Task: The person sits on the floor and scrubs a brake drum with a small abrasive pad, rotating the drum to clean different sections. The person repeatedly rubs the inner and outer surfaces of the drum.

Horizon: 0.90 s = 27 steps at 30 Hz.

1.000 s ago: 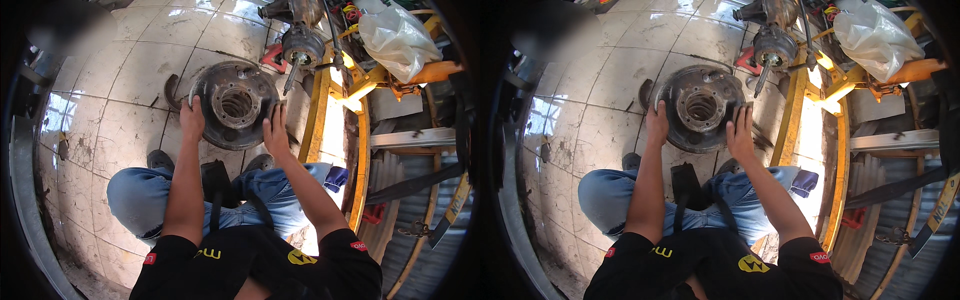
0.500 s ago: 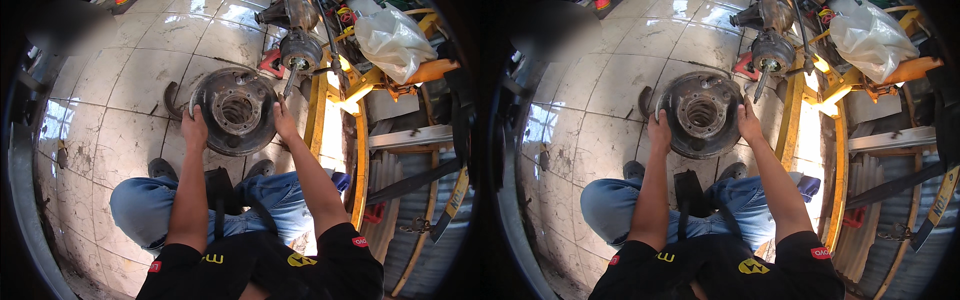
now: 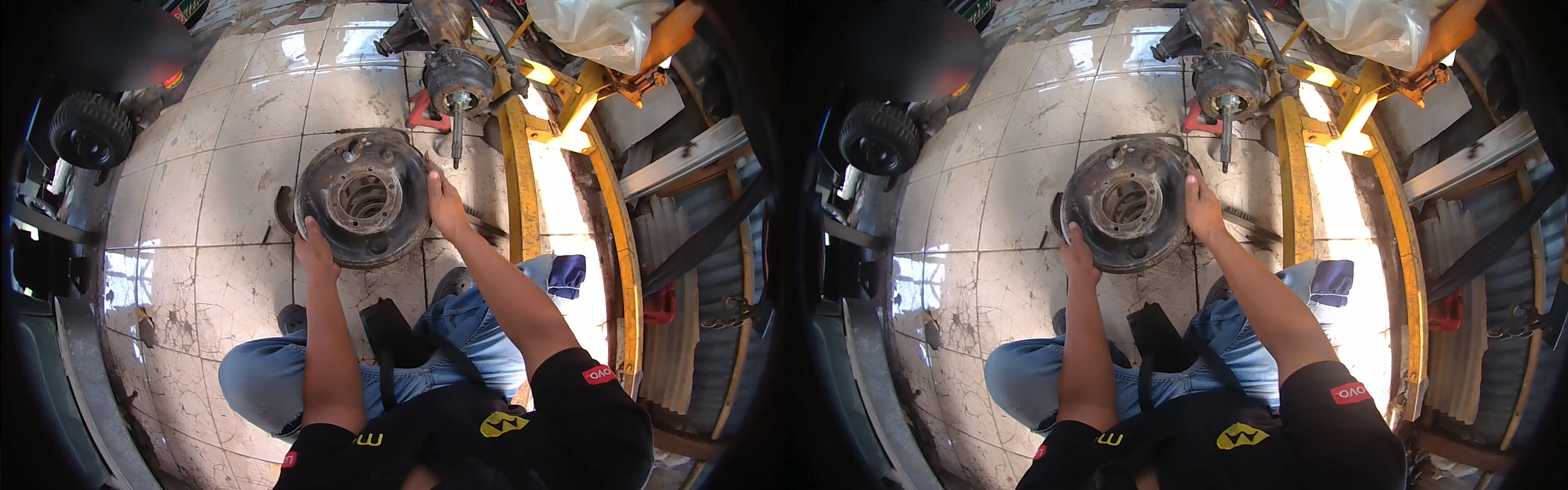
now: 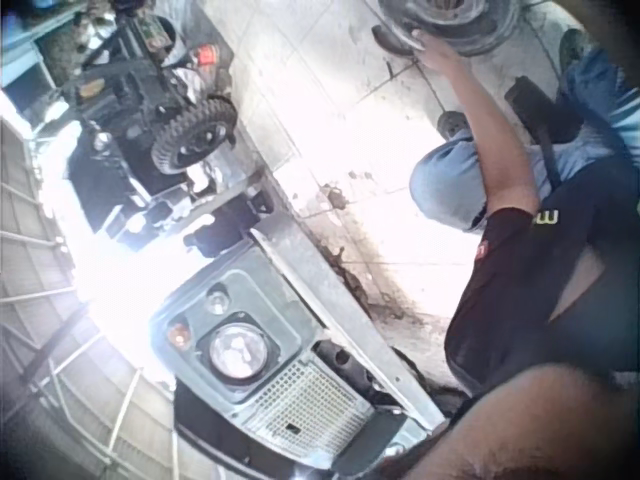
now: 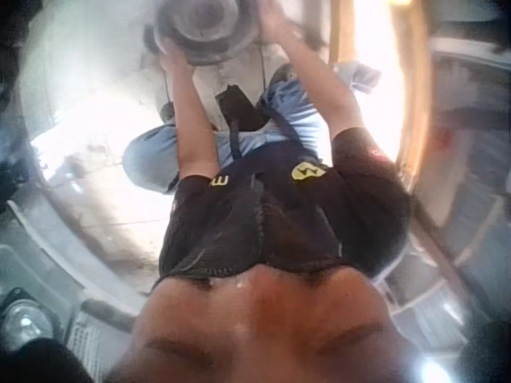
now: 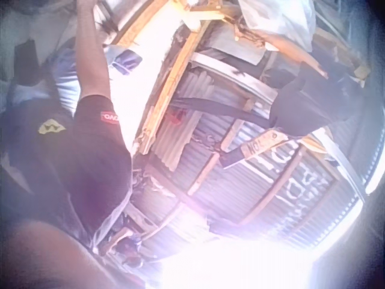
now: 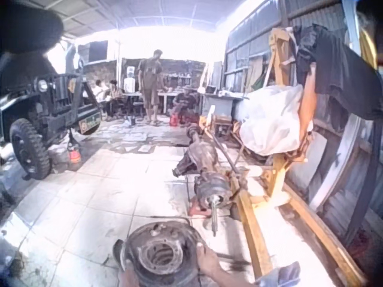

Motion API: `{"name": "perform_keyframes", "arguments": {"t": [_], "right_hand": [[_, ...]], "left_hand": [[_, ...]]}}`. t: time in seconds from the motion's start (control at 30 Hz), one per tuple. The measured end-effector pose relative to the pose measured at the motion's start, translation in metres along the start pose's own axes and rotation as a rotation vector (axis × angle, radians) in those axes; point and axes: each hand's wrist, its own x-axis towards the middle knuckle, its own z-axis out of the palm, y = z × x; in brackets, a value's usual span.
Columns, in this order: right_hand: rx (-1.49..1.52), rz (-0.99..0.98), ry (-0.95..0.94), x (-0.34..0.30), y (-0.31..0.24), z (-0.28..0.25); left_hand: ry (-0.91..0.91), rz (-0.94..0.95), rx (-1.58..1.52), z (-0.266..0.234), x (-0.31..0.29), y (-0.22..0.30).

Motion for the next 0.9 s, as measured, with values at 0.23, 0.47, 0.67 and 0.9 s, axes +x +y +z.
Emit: {"name": "perform_keyframes", "arguments": {"t": [0.23, 0.47, 0.67, 0.9], "right_hand": [[-0.392, -0.494, 0.059, -0.02, 0.032, 0.03], [-0.657, -0.754, -0.184, -0.006, 0.032, 0.009], [-0.915, -0.729, -0.218, 0.011, 0.016, -0.021], [-1.036, -1.008, -0.457, -0.009, 0.006, -0.01]], "left_hand": [[-0.042, 0.044, 0.093, -0.023, 0.031, -0.013], [0.037, 0.124, 0.319, -0.029, 0.033, -0.008], [0.043, -0.02, 0.114, -0.014, 0.013, 0.001], [0.114, -0.088, 0.04, -0.018, 0.011, -0.003]]}}
